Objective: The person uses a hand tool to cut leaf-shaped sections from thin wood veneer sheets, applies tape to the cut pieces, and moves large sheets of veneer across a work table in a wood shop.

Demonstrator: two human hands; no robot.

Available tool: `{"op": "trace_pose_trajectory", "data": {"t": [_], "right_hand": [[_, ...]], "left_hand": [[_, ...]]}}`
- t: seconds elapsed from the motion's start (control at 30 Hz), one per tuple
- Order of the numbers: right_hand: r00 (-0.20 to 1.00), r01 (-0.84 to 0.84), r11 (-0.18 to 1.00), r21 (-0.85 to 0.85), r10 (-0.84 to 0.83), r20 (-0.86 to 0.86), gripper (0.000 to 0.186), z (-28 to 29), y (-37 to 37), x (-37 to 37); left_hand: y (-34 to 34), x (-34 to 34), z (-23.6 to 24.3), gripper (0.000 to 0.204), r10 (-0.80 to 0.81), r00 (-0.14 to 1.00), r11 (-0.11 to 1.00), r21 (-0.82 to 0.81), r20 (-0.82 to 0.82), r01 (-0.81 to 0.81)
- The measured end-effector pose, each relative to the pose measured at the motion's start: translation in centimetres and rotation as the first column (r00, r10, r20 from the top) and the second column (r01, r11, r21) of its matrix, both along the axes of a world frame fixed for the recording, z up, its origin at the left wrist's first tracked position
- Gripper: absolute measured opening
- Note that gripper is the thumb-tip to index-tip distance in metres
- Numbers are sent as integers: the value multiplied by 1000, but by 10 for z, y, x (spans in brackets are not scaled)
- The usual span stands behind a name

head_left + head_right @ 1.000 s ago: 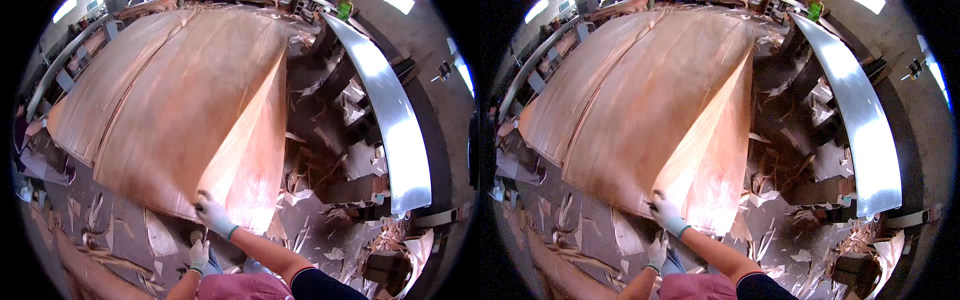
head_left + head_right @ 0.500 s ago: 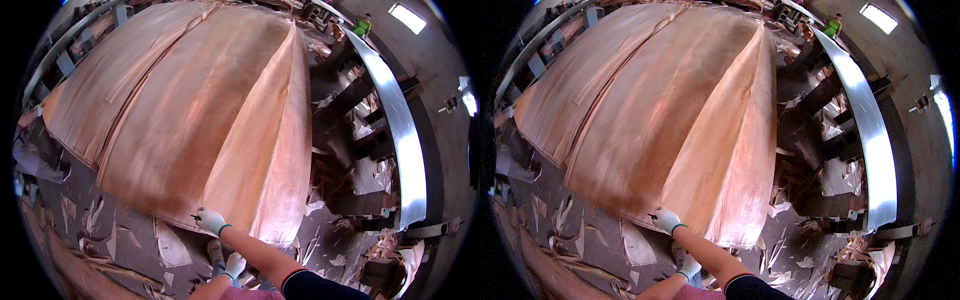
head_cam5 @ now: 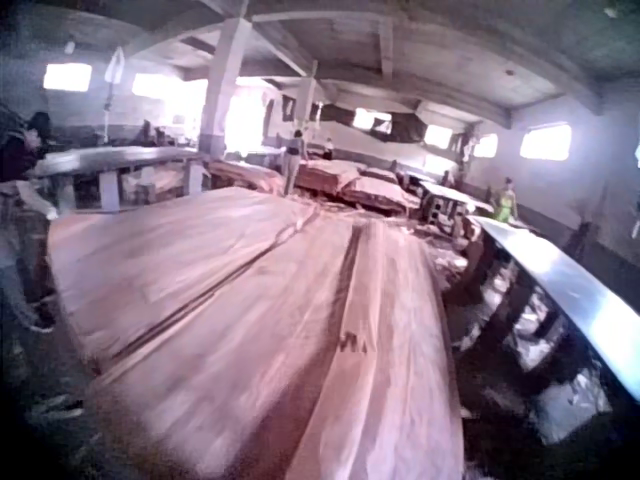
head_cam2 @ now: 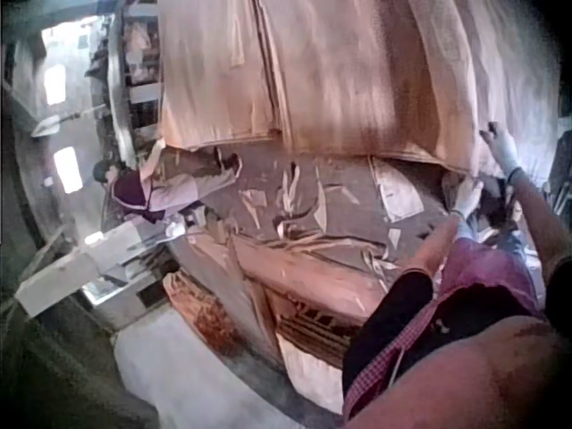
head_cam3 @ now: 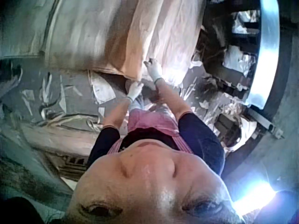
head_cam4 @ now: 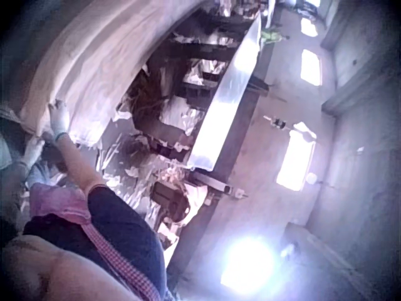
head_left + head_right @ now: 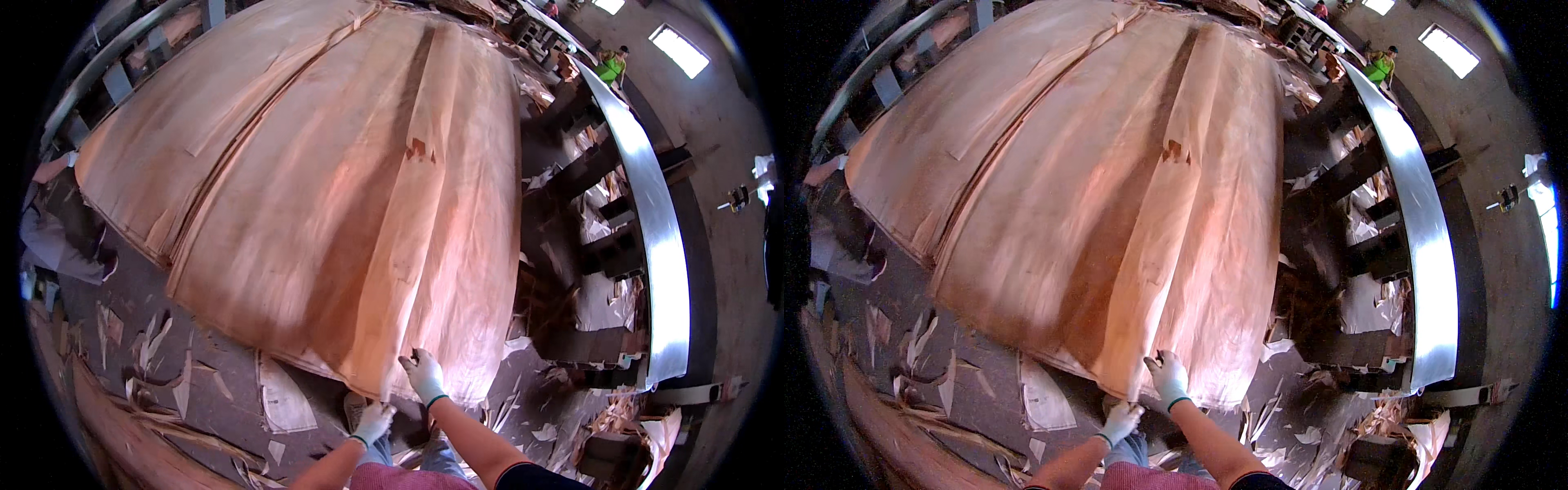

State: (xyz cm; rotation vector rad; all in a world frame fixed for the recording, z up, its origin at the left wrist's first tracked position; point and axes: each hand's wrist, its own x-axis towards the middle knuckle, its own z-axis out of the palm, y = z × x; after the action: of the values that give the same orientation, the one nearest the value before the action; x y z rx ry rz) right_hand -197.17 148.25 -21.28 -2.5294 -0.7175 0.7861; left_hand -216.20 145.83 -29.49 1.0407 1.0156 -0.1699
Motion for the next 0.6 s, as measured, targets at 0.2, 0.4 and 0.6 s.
{"op": "trace_pose_trajectory", "data": {"t": [0.2, 0.4, 0.6], "right_hand": [[988, 151, 988, 31, -152, 40, 40, 30, -11, -13], [784, 601, 588, 541, -305, -540, 9, 124, -33, 14], [844, 532, 612, 585, -330, -422, 5, 290, -152, 80]], "left_hand": [[-24, 17, 101, 19, 74, 947, 960, -279, 311, 17], [28, -27, 186, 38, 98, 888, 770, -599, 450, 219], [53, -148, 128, 34, 548, 819, 703, -623, 169, -342]]}}
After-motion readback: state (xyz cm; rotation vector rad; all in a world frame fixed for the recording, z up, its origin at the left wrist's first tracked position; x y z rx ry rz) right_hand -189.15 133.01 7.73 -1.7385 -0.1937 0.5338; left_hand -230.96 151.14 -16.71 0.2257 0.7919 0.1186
